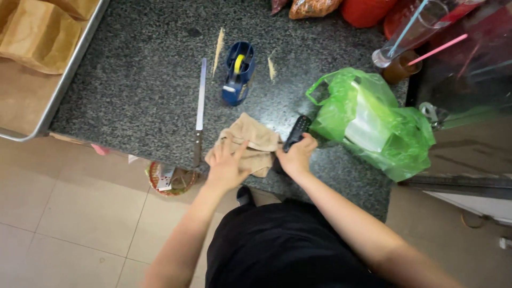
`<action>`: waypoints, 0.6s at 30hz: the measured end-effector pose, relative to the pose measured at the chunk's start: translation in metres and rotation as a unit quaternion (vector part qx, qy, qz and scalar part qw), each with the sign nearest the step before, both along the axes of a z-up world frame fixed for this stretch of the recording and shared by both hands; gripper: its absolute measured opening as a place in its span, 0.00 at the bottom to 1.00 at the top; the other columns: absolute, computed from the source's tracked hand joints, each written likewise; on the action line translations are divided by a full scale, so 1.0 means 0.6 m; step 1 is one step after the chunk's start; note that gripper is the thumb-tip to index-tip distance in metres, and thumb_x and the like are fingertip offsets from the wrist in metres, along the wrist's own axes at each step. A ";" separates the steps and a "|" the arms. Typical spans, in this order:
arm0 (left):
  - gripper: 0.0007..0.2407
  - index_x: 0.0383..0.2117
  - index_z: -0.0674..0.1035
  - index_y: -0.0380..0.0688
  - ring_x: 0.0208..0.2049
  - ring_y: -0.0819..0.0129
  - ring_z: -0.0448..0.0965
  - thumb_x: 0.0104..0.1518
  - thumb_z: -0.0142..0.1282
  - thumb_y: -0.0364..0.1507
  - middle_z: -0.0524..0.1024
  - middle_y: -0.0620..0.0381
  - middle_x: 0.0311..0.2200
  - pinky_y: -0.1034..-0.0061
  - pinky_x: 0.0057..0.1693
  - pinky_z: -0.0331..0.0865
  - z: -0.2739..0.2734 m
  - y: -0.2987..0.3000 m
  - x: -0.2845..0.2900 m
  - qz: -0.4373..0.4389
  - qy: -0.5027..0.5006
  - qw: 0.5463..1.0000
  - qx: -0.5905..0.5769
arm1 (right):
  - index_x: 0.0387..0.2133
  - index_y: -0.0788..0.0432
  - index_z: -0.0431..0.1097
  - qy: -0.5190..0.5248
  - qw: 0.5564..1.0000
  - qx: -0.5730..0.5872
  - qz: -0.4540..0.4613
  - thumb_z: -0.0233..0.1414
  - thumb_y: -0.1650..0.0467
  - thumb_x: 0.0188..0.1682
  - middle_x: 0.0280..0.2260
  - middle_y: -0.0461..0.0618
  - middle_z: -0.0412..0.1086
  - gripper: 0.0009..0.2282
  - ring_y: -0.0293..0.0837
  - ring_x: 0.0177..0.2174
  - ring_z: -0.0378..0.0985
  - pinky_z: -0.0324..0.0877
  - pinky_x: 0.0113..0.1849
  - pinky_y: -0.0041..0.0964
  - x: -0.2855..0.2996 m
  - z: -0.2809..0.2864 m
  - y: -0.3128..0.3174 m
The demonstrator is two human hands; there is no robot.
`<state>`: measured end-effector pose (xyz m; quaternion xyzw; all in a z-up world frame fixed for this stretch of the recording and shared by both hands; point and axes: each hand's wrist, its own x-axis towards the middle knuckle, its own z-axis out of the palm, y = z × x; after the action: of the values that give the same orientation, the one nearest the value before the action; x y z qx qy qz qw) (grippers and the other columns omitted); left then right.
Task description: Pouring whipping cream into a bowl, mixing it with previously whipped cream, and cleaning the countertop.
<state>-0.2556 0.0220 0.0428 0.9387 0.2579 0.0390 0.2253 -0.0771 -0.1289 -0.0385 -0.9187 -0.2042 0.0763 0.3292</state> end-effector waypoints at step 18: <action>0.28 0.56 0.69 0.37 0.57 0.44 0.67 0.47 0.66 0.28 0.69 0.42 0.53 0.56 0.65 0.62 -0.055 -0.013 0.177 0.195 -0.252 0.934 -0.161 | 0.55 0.70 0.56 -0.099 0.993 -0.066 0.014 0.62 0.71 0.36 0.53 0.71 0.56 0.33 0.69 0.55 0.59 0.59 0.57 0.56 0.044 0.118 -0.238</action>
<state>-0.1496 0.0144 0.0099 0.7804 0.3731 0.2757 0.4193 -0.0506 -0.2715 0.0324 -0.9385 -0.2433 0.0025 0.2452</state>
